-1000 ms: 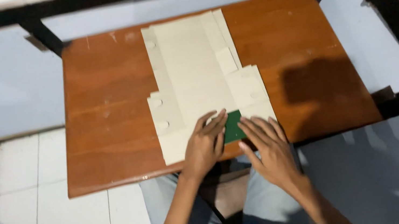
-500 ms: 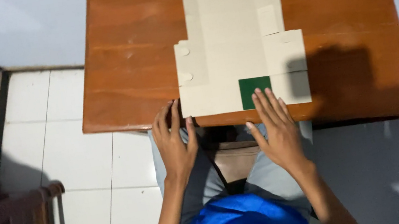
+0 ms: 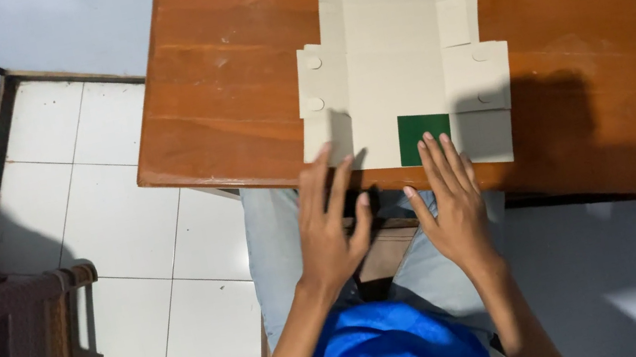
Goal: Assembling a decorative cardboard box by folding panels and tucking in tabs.
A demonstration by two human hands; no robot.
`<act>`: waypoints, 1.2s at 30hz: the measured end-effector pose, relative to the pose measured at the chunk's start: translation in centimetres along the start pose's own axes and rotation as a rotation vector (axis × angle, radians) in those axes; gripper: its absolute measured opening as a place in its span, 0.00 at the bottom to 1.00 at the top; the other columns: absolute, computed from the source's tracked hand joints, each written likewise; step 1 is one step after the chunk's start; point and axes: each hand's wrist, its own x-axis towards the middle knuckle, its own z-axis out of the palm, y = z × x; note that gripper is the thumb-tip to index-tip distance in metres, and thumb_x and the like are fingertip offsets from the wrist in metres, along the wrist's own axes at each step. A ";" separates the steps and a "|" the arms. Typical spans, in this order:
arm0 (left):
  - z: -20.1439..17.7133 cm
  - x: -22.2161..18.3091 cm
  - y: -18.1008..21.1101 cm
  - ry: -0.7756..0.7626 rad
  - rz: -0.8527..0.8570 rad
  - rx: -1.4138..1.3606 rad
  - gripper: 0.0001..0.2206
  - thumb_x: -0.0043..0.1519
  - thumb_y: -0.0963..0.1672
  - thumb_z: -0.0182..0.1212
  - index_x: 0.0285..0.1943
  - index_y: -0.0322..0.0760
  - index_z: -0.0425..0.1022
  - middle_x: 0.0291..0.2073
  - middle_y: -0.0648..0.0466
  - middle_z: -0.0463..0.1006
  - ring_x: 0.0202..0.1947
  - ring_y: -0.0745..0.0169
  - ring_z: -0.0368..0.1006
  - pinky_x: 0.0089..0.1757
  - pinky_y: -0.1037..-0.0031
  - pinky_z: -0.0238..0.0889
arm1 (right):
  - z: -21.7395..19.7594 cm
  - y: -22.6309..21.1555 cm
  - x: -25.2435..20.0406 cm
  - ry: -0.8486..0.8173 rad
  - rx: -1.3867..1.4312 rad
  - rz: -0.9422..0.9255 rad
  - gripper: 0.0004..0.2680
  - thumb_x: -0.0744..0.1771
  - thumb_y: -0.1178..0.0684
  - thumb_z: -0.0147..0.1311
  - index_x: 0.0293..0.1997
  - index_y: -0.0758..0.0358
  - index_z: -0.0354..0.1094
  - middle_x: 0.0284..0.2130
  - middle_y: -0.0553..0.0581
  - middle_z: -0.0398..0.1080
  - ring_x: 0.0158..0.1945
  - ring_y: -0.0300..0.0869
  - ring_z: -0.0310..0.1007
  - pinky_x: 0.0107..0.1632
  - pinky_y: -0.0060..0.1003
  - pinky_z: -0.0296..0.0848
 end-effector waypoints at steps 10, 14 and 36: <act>3.3 1.4 1.2 -0.247 0.105 0.014 0.25 0.71 0.45 0.50 0.78 0.35 0.57 0.58 0.37 0.77 0.60 0.45 0.75 0.63 0.59 0.63 | 0.1 0.0 -0.2 -0.072 -0.083 -0.045 0.28 0.67 0.50 0.56 0.78 0.57 0.48 0.75 0.64 0.48 0.78 0.58 0.40 0.74 0.59 0.41; 4.0 1.8 -0.7 -0.249 0.129 -0.010 0.22 0.70 0.42 0.50 0.75 0.35 0.63 0.57 0.38 0.78 0.59 0.45 0.75 0.62 0.59 0.64 | -0.1 -0.6 0.0 -0.095 -0.173 -0.039 0.25 0.67 0.47 0.56 0.75 0.52 0.56 0.76 0.63 0.46 0.80 0.59 0.37 0.75 0.58 0.39; 2.3 4.9 -6.7 -0.041 0.013 0.200 0.20 0.65 0.45 0.60 0.67 0.39 0.72 0.58 0.43 0.74 0.65 0.43 0.67 0.65 0.50 0.53 | -0.4 -0.5 0.3 -0.098 -0.090 -0.005 0.20 0.70 0.43 0.51 0.74 0.43 0.59 0.75 0.63 0.50 0.79 0.57 0.40 0.74 0.57 0.42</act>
